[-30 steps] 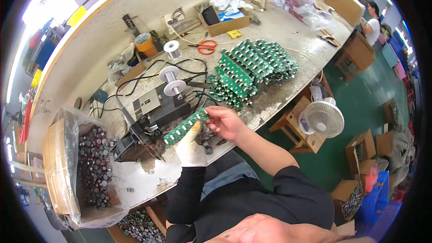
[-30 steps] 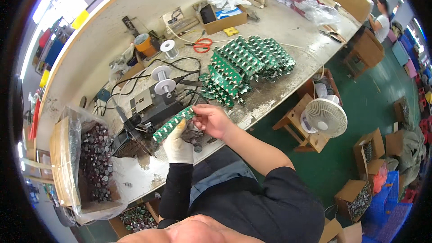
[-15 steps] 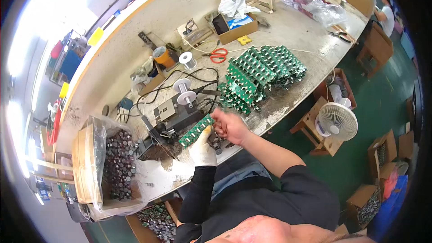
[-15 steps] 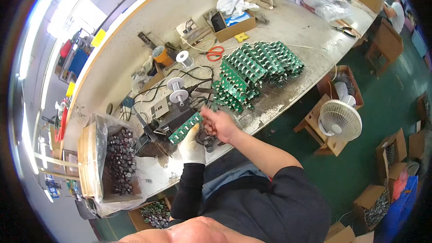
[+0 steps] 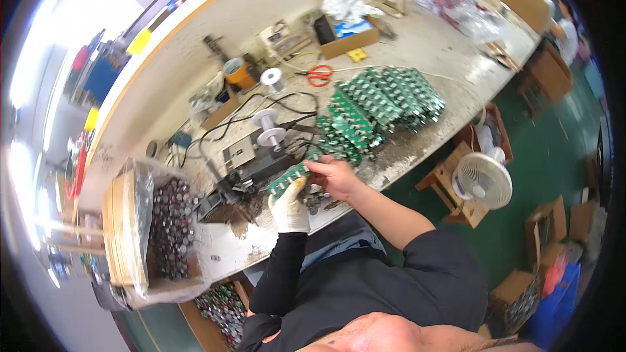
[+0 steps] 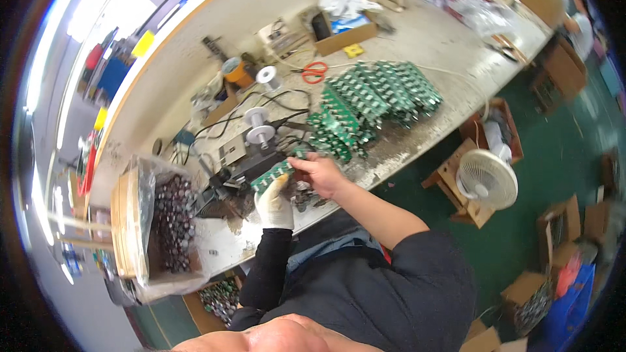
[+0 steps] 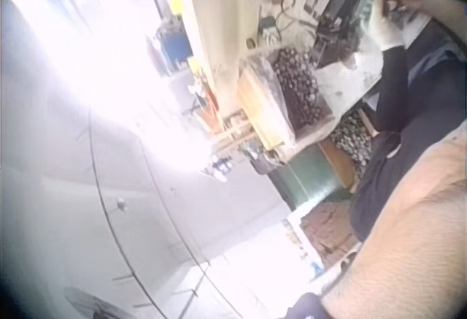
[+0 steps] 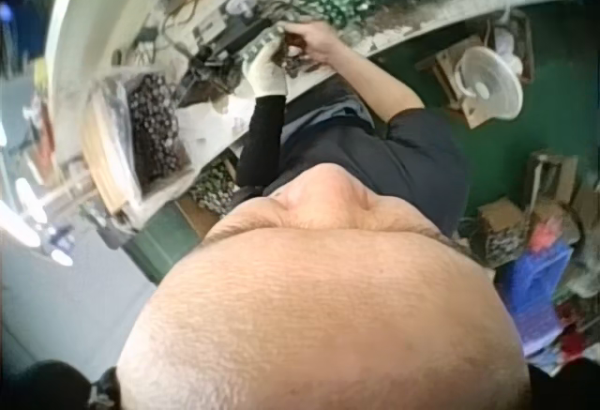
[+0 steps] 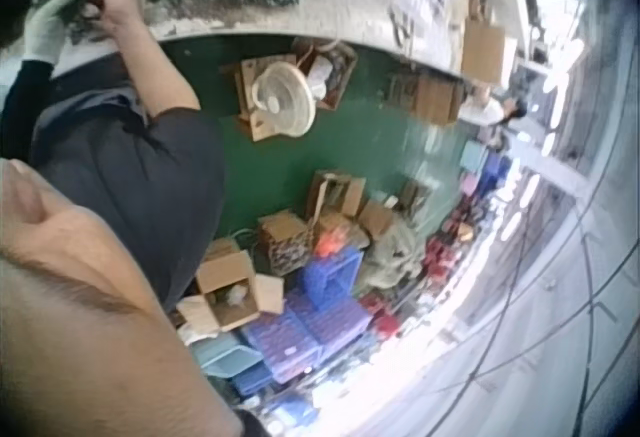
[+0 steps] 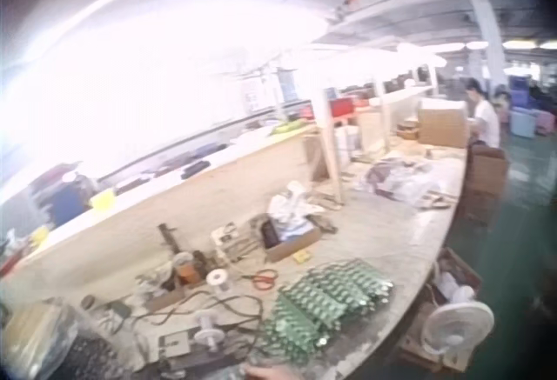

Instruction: Soldering small electronic components onto a printed circuit board at an assembly station.

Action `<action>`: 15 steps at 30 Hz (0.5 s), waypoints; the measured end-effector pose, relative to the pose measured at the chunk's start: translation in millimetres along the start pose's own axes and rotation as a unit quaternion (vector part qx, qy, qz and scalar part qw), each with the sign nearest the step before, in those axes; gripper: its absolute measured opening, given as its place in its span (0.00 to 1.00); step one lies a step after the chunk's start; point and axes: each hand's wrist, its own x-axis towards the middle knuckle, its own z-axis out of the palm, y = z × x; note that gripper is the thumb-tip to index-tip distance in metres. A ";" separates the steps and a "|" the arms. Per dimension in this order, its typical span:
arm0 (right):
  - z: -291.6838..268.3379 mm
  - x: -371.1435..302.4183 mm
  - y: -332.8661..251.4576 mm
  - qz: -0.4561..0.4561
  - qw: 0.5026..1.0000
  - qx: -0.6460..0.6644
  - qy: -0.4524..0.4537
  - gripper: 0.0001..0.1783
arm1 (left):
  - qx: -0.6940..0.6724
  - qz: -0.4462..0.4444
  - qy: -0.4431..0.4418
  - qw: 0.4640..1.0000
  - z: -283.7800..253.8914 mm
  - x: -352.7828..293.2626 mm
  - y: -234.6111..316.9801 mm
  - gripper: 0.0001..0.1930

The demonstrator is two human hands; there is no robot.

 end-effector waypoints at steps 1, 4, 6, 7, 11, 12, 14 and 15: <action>1.7 -6.3 -5.3 0.007 1.000 -0.003 -0.013 0.10 | 0.007 0.019 -0.020 1.000 2.8 -3.1 5.9 0.08; -9.1 -9.0 -6.0 0.080 0.985 0.141 -0.054 0.10 | -0.106 -0.108 -0.056 0.987 -0.1 2.2 -4.2 0.08; -9.1 0.6 5.9 0.051 0.992 0.111 -0.036 0.14 | -0.138 -0.137 -0.031 0.980 -5.5 2.6 -5.1 0.08; 14.8 -12.1 -1.2 0.016 0.996 0.092 -0.001 0.14 | -0.066 -0.091 0.022 0.993 1.2 -1.6 -0.4 0.10; -21.4 -15.8 4.1 -0.025 0.999 -0.023 -0.020 0.14 | -0.063 0.002 0.026 0.998 17.9 -13.2 -3.5 0.09; -14.1 -22.3 -1.6 -0.044 0.997 -0.040 -0.045 0.15 | -0.053 0.010 -0.008 0.998 16.9 -12.3 -4.5 0.10; -19.4 -22.5 -5.3 -0.054 0.995 -0.075 -0.043 0.18 | 0.115 0.010 -0.014 0.993 15.5 -18.4 13.7 0.11; -21.8 -22.0 -8.7 -0.049 0.992 -0.089 -0.071 0.18 | 0.031 0.000 -0.032 0.999 9.9 -14.4 0.7 0.10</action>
